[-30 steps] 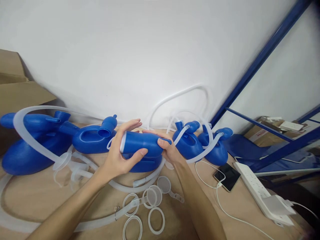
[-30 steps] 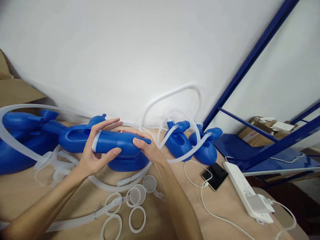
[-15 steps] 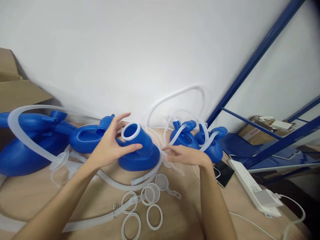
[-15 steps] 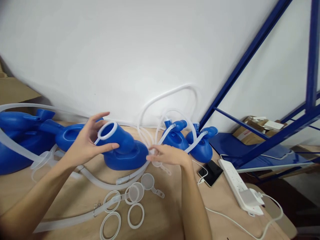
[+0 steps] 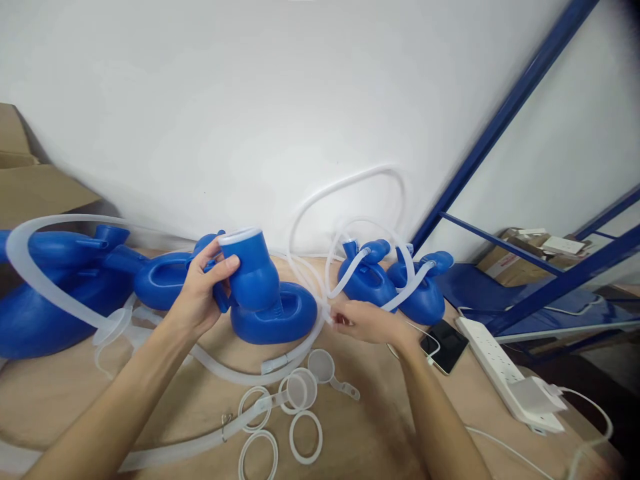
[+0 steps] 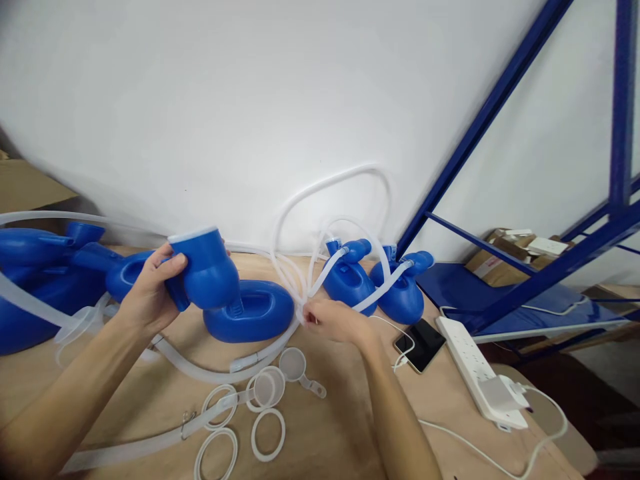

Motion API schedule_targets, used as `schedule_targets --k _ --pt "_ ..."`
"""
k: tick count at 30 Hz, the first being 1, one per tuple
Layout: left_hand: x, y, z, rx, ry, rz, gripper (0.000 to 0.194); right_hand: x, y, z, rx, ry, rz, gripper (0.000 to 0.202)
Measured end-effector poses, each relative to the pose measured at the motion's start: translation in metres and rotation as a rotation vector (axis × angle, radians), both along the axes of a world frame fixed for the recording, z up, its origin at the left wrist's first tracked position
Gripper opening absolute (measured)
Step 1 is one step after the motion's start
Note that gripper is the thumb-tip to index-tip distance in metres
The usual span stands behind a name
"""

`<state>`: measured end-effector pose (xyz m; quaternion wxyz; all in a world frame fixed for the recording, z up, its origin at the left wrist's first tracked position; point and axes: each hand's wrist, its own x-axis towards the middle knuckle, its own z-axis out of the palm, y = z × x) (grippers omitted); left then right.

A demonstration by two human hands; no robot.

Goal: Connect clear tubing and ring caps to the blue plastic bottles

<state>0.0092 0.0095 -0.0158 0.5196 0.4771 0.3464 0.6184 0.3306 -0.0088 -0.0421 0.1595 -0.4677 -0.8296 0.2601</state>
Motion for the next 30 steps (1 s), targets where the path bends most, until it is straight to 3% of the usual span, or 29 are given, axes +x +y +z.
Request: schedule_targets --k 2,5,7,9,11,13,17,21,25,30 --pt "0.0 0.0 -0.001 0.08 0.155 0.01 0.07 0.012 -0.012 0.021 -0.019 0.08 -0.002 0.023" --pt "0.006 -0.002 -0.002 0.24 0.465 0.041 0.07 0.011 -0.031 0.042 -0.138 0.656 -0.027 0.03" --pt "0.012 -0.006 -0.004 0.342 0.604 0.058 0.069 -0.008 -0.039 0.046 -0.231 0.977 -0.023 0.034" --pt "0.019 -0.01 -0.007 0.466 0.692 0.08 0.065 -0.036 -0.042 0.045 -0.295 1.088 -0.03 0.034" --pt "0.023 -0.014 -0.01 0.621 0.775 0.14 0.057 -0.066 -0.039 0.04 -0.305 1.099 -0.084 0.034" --pt "0.026 -0.019 -0.011 0.793 0.854 0.25 0.051 -0.09 -0.033 0.033 -0.202 1.102 -0.195 0.034" --pt "0.027 -0.03 -0.008 1.074 0.997 0.486 0.047 -0.11 -0.021 0.024 0.222 0.913 -0.361 0.025" --pt "0.03 -0.036 -0.007 1.177 1.144 0.646 0.036 -0.114 -0.021 0.024 0.492 0.751 -0.285 0.039" --pt "0.039 -0.04 -0.013 1.248 1.163 0.712 0.023 -0.124 -0.029 0.023 0.512 0.848 -0.101 0.043" --pt "0.046 -0.043 -0.019 1.245 1.151 0.719 0.021 -0.133 -0.024 0.01 0.397 0.925 -0.148 0.048"
